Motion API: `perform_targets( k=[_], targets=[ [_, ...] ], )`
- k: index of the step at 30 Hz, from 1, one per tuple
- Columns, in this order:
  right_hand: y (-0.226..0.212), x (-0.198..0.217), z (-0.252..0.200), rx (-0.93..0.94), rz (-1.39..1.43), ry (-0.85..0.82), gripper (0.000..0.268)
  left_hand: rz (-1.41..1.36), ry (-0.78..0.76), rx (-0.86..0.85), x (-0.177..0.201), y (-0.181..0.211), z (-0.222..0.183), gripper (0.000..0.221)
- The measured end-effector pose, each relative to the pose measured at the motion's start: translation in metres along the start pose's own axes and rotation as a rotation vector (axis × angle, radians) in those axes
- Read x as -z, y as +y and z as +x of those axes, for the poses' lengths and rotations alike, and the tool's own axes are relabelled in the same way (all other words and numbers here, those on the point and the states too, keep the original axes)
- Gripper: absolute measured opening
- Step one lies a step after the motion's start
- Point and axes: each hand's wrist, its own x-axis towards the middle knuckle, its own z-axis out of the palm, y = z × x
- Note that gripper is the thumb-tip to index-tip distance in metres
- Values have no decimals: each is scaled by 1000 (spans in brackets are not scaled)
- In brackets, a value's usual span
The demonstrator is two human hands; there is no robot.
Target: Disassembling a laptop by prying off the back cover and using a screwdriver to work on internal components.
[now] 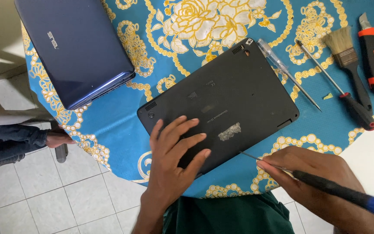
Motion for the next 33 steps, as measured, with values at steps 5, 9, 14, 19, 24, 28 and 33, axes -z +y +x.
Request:
perform_targets(
  k=[5, 9, 14, 19, 24, 28, 33],
  targets=[
    [-6, -1, 9, 135, 10, -60, 8, -377, -84, -312, 26, 78, 37, 45],
    [3, -10, 7, -62, 64, -225, 14, -487, -21, -461, 7, 89, 39, 26],
    [-2, 44, 4, -8, -156, -201, 33, -375, -155, -531, 22, 88, 39, 23],
    [-21, 77, -8, 319, -152, 161, 52, -308, -233, -602, 17, 89, 45, 28],
    [-47, 86, -14, 418, -217, 208, 43, -392, -459, -608, 12, 88, 47, 20],
    [-61, 85, -18, 474, -239, 226, 39, -334, -405, -556, 10, 84, 44, 35],
    [-60, 78, -30, 424, -321, 273, 33, -363, -49, -617, 21, 98, 46, 24]
  ],
)
